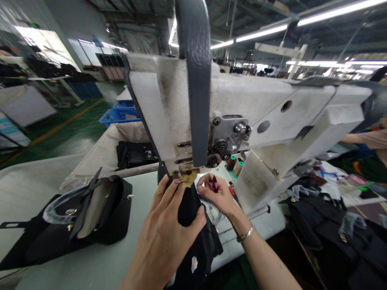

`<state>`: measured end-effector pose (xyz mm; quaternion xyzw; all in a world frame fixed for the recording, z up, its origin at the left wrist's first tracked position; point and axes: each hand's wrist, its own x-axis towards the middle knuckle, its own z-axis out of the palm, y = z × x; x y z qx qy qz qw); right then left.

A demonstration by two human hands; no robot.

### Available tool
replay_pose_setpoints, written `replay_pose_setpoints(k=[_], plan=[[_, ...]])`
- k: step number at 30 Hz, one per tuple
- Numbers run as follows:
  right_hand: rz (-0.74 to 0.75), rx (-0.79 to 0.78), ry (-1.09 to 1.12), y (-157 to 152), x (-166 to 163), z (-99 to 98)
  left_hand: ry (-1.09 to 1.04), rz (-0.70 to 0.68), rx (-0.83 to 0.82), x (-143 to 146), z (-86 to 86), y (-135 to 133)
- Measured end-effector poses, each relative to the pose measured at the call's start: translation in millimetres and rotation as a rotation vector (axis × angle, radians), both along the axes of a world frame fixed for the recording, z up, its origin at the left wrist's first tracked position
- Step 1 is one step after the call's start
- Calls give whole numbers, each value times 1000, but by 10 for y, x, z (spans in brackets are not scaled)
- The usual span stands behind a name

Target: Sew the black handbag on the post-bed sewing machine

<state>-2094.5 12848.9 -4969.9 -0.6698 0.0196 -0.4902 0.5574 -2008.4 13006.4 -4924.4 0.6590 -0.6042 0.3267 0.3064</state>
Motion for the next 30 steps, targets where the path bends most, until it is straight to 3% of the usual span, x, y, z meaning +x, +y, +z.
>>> replay_pose_setpoints(k=[3,15,26,30], plan=[[46,-35,109,-26,-1,-64,-7,7,0,5,-11,-1],[3,54,-20,8,90,-186,-6,-15,0,-11,43,29],[-198,187,-56,92,-57,-505,-45,13,-15,28,42,-34],[-220,221,-54,134,-77,-519,-54,21,-17,23,35,-25]])
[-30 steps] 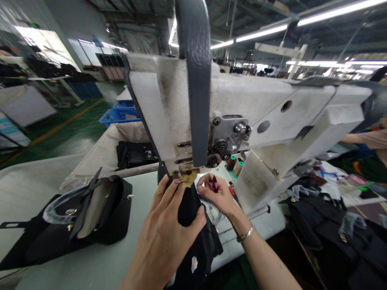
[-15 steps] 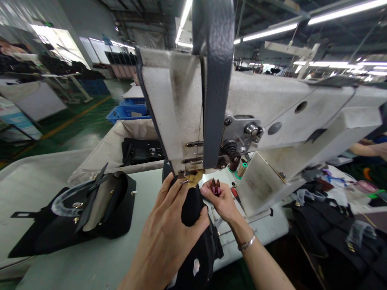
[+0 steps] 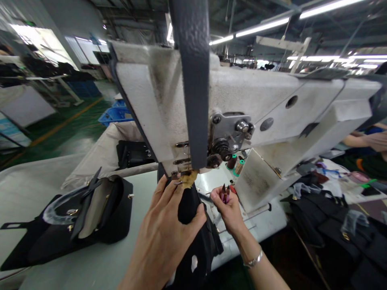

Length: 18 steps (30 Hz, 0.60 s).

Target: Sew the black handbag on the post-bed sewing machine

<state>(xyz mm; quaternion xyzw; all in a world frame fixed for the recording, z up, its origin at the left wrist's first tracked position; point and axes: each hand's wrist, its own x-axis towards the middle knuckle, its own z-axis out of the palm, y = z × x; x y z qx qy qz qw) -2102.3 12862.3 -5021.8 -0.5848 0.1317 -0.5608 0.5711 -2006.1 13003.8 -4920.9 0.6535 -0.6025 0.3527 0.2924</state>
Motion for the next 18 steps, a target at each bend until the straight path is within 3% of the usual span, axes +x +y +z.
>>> replay_pose_setpoints(k=[3,5,7,10,13,15,18], plan=[[11,72,-21,42,13,-38,1,5,5,9,2,0],[-63,161,-38,30,15,-209,8,5,6,18,9,-3],[-208,268,2,-39,2,-550,12,3,5,28,16,-8],[-448,349,228,-223,-48,-1288,8,10,16,40,19,-22],[-561,389,384,-402,-96,-1958,-2,20,34,54,10,-40],[-636,361,431,-494,-97,-2202,-3,20,41,63,4,-50],[-733,267,469,-620,-69,-2258,-8,2,45,71,2,-55]])
